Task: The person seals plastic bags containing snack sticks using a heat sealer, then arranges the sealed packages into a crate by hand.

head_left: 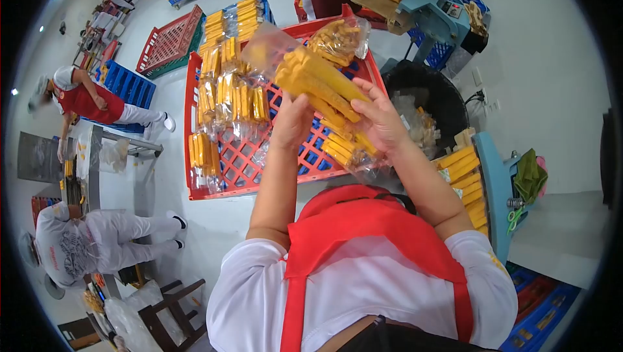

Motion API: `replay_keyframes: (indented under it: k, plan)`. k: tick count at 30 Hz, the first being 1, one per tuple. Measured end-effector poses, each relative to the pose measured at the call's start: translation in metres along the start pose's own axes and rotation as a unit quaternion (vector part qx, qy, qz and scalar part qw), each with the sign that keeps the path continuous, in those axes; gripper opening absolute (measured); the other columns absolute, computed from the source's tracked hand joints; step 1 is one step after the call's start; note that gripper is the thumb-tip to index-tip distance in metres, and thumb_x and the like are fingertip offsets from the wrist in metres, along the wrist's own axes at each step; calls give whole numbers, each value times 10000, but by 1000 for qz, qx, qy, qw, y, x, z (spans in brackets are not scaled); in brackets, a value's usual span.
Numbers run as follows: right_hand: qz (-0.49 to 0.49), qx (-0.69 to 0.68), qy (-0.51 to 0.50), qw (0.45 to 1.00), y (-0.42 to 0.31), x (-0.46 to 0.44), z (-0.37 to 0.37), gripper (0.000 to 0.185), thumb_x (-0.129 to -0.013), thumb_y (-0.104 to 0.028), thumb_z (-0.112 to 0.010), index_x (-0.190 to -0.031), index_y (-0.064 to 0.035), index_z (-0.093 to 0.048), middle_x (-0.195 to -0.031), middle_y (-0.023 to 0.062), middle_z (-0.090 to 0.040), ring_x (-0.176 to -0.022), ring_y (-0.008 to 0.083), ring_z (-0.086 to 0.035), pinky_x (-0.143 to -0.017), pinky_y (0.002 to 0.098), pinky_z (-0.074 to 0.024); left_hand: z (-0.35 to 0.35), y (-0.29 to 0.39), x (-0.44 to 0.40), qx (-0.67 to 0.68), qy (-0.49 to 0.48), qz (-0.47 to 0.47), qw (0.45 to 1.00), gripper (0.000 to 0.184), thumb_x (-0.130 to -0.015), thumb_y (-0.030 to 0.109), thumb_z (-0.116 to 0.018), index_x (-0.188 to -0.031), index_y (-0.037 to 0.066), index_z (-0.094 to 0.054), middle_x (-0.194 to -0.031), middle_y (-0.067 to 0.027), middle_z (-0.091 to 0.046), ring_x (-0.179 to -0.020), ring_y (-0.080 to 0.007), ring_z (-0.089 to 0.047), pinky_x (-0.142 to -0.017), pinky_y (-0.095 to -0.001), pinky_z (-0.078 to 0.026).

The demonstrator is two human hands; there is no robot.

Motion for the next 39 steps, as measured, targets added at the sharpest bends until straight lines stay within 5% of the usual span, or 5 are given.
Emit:
replay_keyframes:
  k: [13,23,26,28,39]
  plan:
    - [80,190,-3,979,-8,19,-8,607,-728,-26,-622,-1238,-2,-294,-1152,85,-432,-1073,158,-427,-901,273,-356,-2,3,4,-1,-15,0,1000,552,-790,265,-579,-1236,47,-337,-1227,-86,-433,-1140,-230,-413,-969,-400,-312]
    - [304,234,78,920,-77,23,0,471,-814,-149,-560,-1206,-6,-340,-1146,77,-451,-998,123,-468,-868,264,-373,-7,-28,26,136,-30,365,921,492,-830,311,-517,-1204,16,-395,-1133,-139,-513,-992,-216,-543,-845,-344,-446]
    - [274,414,121,860,-115,38,4,258,-791,-165,-595,-966,21,-555,-875,50,-586,-790,86,-535,-715,213,-419,-9,-40,37,278,-88,454,842,486,-830,314,-514,-1204,24,-408,-1160,-147,-499,-1029,-250,-523,-883,-377,-416]
    - [12,573,2,820,-114,44,2,160,-786,-148,-593,-761,9,-614,-675,19,-592,-645,76,-548,-601,200,-429,-5,-46,36,302,-86,455,833,486,-836,318,-502,-1210,25,-404,-1163,-146,-497,-1037,-248,-517,-895,-377,-405]
    - [134,471,39,871,-88,46,12,173,-814,-109,-533,-882,27,-614,-839,69,-602,-621,71,-545,-564,194,-443,21,-18,22,189,-64,211,957,829,-745,624,-438,-1281,13,-274,-1302,-153,-335,-1193,-288,-347,-979,-430,-290]
Point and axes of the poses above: each hand's wrist, its own x-axis away from the middle knuckle, its own z-axis out of the back of the hand, y = z × x, the point moved 2 cm from there along -x, towards the middle knuckle
